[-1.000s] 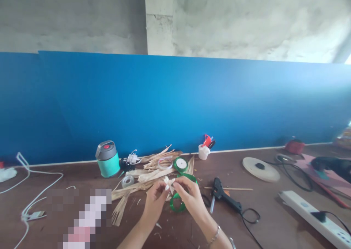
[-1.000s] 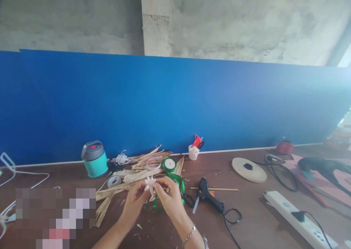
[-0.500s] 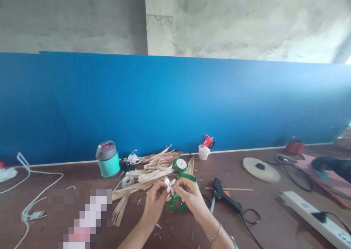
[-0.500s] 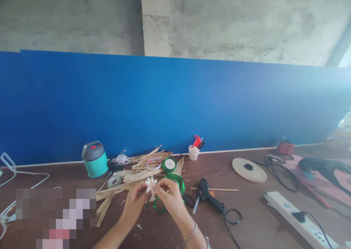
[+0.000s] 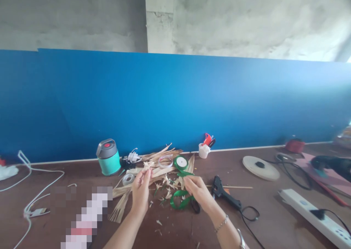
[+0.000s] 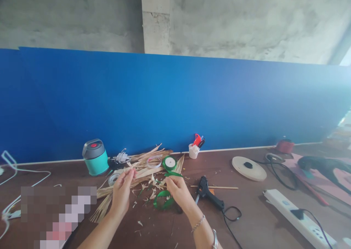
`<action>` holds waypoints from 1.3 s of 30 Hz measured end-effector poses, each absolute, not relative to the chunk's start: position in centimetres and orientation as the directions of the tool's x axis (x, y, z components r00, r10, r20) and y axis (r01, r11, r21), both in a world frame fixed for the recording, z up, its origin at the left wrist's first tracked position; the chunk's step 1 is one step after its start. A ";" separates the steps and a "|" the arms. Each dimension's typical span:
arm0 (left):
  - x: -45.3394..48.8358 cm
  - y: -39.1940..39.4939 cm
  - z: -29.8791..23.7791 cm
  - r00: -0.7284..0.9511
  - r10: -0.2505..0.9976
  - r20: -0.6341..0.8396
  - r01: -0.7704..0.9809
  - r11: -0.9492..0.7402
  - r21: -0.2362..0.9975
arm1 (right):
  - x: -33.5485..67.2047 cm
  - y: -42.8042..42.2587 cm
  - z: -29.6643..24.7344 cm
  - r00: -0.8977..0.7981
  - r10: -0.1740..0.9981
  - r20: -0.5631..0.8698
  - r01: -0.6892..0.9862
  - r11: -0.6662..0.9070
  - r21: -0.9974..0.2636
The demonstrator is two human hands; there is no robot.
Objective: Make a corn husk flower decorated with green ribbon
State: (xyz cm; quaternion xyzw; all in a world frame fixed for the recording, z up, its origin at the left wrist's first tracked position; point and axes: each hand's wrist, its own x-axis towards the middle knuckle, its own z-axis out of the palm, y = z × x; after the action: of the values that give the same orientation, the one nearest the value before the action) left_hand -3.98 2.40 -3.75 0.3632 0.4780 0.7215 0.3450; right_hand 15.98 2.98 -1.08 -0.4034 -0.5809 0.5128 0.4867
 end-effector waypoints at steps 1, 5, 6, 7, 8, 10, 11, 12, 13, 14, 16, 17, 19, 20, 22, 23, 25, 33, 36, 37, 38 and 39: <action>-4.3 2.6 -3.7 -0.539 0.821 0.188 -0.157 -0.318 0.935 | 16.2 3.2 -1.1 -0.158 0.974 0.163 -0.052 0.156 -0.986; -5.4 3.1 -3.4 -0.629 0.758 0.172 -0.177 -0.355 0.918 | 17.5 4.2 -1.4 0.076 0.973 0.219 -0.180 0.229 -0.957; -5.5 3.2 -3.3 -0.640 0.750 0.168 -0.183 -0.361 0.915 | 17.9 4.5 -1.4 0.124 0.967 0.224 -0.208 0.246 -0.947; -5.6 3.2 -3.3 -0.648 0.744 0.164 -0.188 -0.365 0.912 | 18.3 4.7 -1.5 0.161 0.961 0.226 -0.231 0.259 -0.938; -5.7 3.3 -3.2 -0.655 0.739 0.159 -0.194 -0.369 0.909 | 18.6 4.9 -1.6 0.188 0.956 0.224 -0.249 0.267 -0.931; -5.7 3.3 -3.2 -0.666 0.730 0.152 -0.204 -0.375 0.904 | 19.0 5.1 -1.6 0.207 0.954 0.218 -0.270 0.270 -0.924; -5.7 3.3 -3.2 -0.670 0.727 0.150 -0.207 -0.377 0.903 | 19.0 5.1 -1.6 0.198 0.956 0.215 -0.272 0.264 -0.925; -5.7 3.3 -3.2 -0.671 0.727 0.149 -0.210 -0.379 0.901 | 18.9 4.9 -1.5 0.174 0.962 0.212 -0.268 0.253 -0.930; -5.6 3.3 -3.2 -0.669 0.728 0.150 -0.211 -0.379 0.901 | 18.8 4.6 -1.3 0.131 0.970 0.206 -0.257 0.234 -0.938; -5.6 3.3 -3.2 -0.664 0.732 0.151 -0.210 -0.377 0.902 | 18.5 4.2 -1.1 0.074 0.977 0.198 -0.241 0.210 -0.948; -5.4 3.1 -3.0 -0.645 0.748 0.158 -0.205 -0.369 0.907 | 17.8 3.2 -0.6 -0.098 0.981 0.165 -0.192 0.144 -0.971; -5.2 3.0 -2.9 -0.631 0.759 0.163 -0.202 -0.362 0.910 | 17.4 2.7 -0.3 -0.222 0.964 0.144 -0.145 0.113 -0.983; -4.9 2.8 -2.7 -0.596 0.785 0.170 -0.198 -0.349 0.916 | 16.8 1.9 0.2 -0.561 0.827 0.046 0.119 0.135 -0.984; -4.8 2.7 -2.6 -0.577 0.799 0.171 -0.199 -0.340 0.919 | 16.6 1.5 0.4 -0.636 0.772 -0.013 0.286 0.221 -0.932; -4.5 2.5 -2.5 -0.539 0.827 0.162 -0.206 -0.316 0.926 | 16.4 1.1 0.5 -0.638 0.764 -0.099 0.533 0.345 -0.773; -4.4 2.5 -2.5 -0.521 0.840 0.151 -0.214 -0.300 0.930 | 16.4 1.0 0.4 -0.593 0.798 -0.107 0.612 0.360 -0.704; -4.1 2.4 -2.6 -0.480 0.869 0.122 -0.235 -0.262 0.936 | 16.6 0.7 0.2 -0.513 0.848 -0.133 0.724 0.344 -0.599; -3.3 1.9 -2.6 -0.263 0.964 0.048 -0.333 -0.137 0.933 | 15.4 0.2 -0.6 -0.363 0.909 -0.204 0.927 0.330 -0.179; -3.1 1.6 -2.3 -0.169 0.985 0.036 -0.382 -0.099 0.919 | 14.8 0.4 -0.8 -0.363 0.905 -0.222 0.931 0.343 -0.124; -3.0 1.5 -2.2 -0.143 0.989 0.033 -0.399 -0.088 0.913 | 14.8 0.4 -0.8 -0.366 0.904 -0.223 0.930 0.349 -0.114; -3.0 1.4 -2.1 -0.121 0.992 0.032 -0.415 -0.080 0.906 | 14.8 0.4 -0.9 -0.372 0.902 -0.218 0.928 0.356 -0.108; -2.9 1.3 -2.0 -0.103 0.994 0.031 -0.432 -0.073 0.899 | 14.8 0.4 -1.0 -0.385 0.900 -0.205 0.923 0.369 -0.112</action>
State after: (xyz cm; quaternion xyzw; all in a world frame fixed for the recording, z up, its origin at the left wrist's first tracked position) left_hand -2.91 1.32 -2.04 0.3652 0.3852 0.6348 0.5615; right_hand 14.82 0.38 -0.97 -0.5520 -0.8254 0.1044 -0.0546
